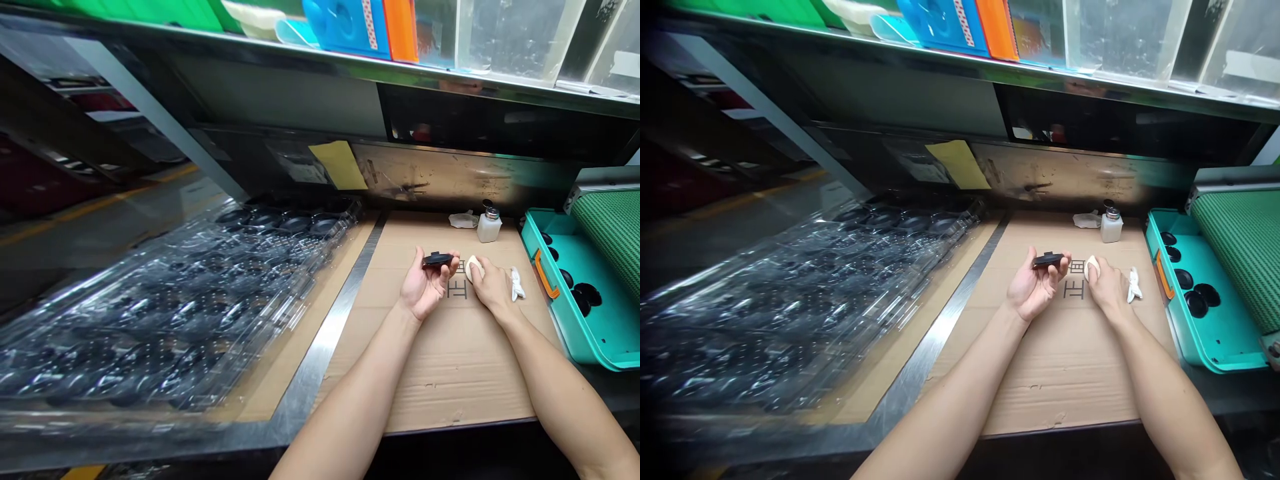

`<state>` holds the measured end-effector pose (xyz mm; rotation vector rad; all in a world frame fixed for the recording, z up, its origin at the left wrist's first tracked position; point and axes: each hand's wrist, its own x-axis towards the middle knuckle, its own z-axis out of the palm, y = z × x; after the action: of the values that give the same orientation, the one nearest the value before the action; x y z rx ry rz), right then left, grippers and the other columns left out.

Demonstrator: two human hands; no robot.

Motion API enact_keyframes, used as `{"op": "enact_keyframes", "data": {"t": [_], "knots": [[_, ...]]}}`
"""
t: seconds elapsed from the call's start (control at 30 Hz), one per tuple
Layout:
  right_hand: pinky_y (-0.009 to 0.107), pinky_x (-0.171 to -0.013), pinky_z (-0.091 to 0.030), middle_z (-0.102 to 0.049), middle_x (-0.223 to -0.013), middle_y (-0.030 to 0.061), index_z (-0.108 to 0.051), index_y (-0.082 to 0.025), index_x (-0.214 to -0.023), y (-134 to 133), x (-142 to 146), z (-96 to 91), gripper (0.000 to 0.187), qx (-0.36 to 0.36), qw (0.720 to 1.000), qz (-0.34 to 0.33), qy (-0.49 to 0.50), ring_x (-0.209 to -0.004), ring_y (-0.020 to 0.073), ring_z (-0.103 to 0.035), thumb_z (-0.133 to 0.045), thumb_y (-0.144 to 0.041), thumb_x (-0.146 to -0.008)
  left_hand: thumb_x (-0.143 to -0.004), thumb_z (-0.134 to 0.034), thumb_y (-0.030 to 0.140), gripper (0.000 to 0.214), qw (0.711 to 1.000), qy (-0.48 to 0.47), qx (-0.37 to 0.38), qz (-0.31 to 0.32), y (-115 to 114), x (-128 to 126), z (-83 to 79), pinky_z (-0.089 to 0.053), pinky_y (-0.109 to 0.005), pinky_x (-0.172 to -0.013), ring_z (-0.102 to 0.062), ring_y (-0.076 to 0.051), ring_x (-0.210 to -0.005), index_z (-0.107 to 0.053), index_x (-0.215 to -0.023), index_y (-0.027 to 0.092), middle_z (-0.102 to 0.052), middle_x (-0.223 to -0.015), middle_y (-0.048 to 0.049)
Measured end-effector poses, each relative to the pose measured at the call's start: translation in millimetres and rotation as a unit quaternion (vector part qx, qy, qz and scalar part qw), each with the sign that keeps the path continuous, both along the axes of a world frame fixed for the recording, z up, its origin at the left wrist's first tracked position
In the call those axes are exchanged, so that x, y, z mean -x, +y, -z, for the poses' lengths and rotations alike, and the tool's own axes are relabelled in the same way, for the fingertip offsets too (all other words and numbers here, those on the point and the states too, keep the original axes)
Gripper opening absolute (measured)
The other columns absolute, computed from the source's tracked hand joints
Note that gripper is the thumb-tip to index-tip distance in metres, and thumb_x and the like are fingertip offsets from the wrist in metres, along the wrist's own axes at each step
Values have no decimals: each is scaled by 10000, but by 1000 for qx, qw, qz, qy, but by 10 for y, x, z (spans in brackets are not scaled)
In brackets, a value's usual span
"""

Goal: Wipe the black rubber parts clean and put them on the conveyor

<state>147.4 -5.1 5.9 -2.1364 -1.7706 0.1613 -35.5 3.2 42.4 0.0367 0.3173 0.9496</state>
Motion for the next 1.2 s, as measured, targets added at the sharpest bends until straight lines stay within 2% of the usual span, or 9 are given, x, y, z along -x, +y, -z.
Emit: {"op": "enact_keyframes", "data": {"t": [0.13,0.23,0.4,0.53,0.6,0.73,0.83,0.97,1.2], "knots": [[371,-946,-471,-760,-1150,79,-635,-285,-1346,26,-57,21,437,-73,993,-2,88,-1065,276,-698,-438,-492,-1015,-1048,-224,591,689,993,112,-36,16,7,-61,65,-598,-207,-555,-692,-152,-672,-627,-1149,42,-699,-882,-151],[322,-922,-483,-751,-1187,65,-644,-251,-1323,57,-99,31,446,-133,979,-3,157,-1080,244,-686,-454,-504,-1008,-1028,-257,626,690,963,258,-76,8,18,-135,148,-555,-237,-484,-634,-147,-544,-633,-1086,51,-686,-779,-135],[304,-857,-482,-759,-999,62,-749,-241,-1065,48,-156,-77,383,-65,989,-93,100,-956,221,-680,-471,-496,-1001,-1030,-332,599,492,950,289,-110,-45,58,-135,206,-483,-219,-472,-664,-164,-563,-527,-1193,177,-715,-809,-107],[419,-908,-465,-677,-1197,189,-720,-188,-1138,-44,-371,-319,395,-69,992,48,-97,-1163,341,-595,-440,-434,-1007,-990,-376,670,473,934,332,-116,-58,91,-91,232,-359,-186,-395,-663,-177,-530,-488,-1124,231,-727,-820,-97],[441,-859,-481,-647,-1242,238,-689,-155,-1200,-96,-511,-396,404,2,985,119,-127,-1168,391,-592,-524,-436,-961,-969,-393,703,510,916,375,-136,-44,91,-107,262,-345,-190,-376,-655,-175,-503,-508,-1068,216,-728,-816,-101],[370,-773,-489,-733,-1022,166,-728,-188,-1053,-102,-636,-375,254,112,987,81,-78,-956,318,-688,-575,-342,-922,-963,-459,679,499,884,426,-188,-38,40,-235,342,-387,-195,-378,-645,-149,-486,-540,-1053,195,-729,-849,-92],[314,-804,-481,-752,-1023,100,-713,-222,-1090,85,-593,-397,255,-15,999,22,-46,-941,243,-694,-501,-301,-971,-977,-486,629,451,895,392,-213,-7,-50,-383,387,-490,-220,-457,-666,-140,-519,-540,-1075,192,-731,-881,-87],[294,-864,-474,-752,-1064,104,-717,-196,-1109,612,-552,-712,305,-151,986,11,-65,-971,223,-684,-458,-315,-1001,-978,-495,619,453,908,340,-241,47,-151,-502,366,-524,-230,-505,-704,-154,-584,-550,-1114,191,-739,-930,-104],[278,-831,-486,-768,-1009,112,-797,-203,-1011,1251,-586,-1179,265,-29,986,-50,-157,-977,229,-696,-553,-205,-906,-1000,-441,605,464,920,337,-200,-5,-97,-416,298,-440,-187,-434,-685,-137,-541,-559,-1130,176,-740,-955,-117]]}}
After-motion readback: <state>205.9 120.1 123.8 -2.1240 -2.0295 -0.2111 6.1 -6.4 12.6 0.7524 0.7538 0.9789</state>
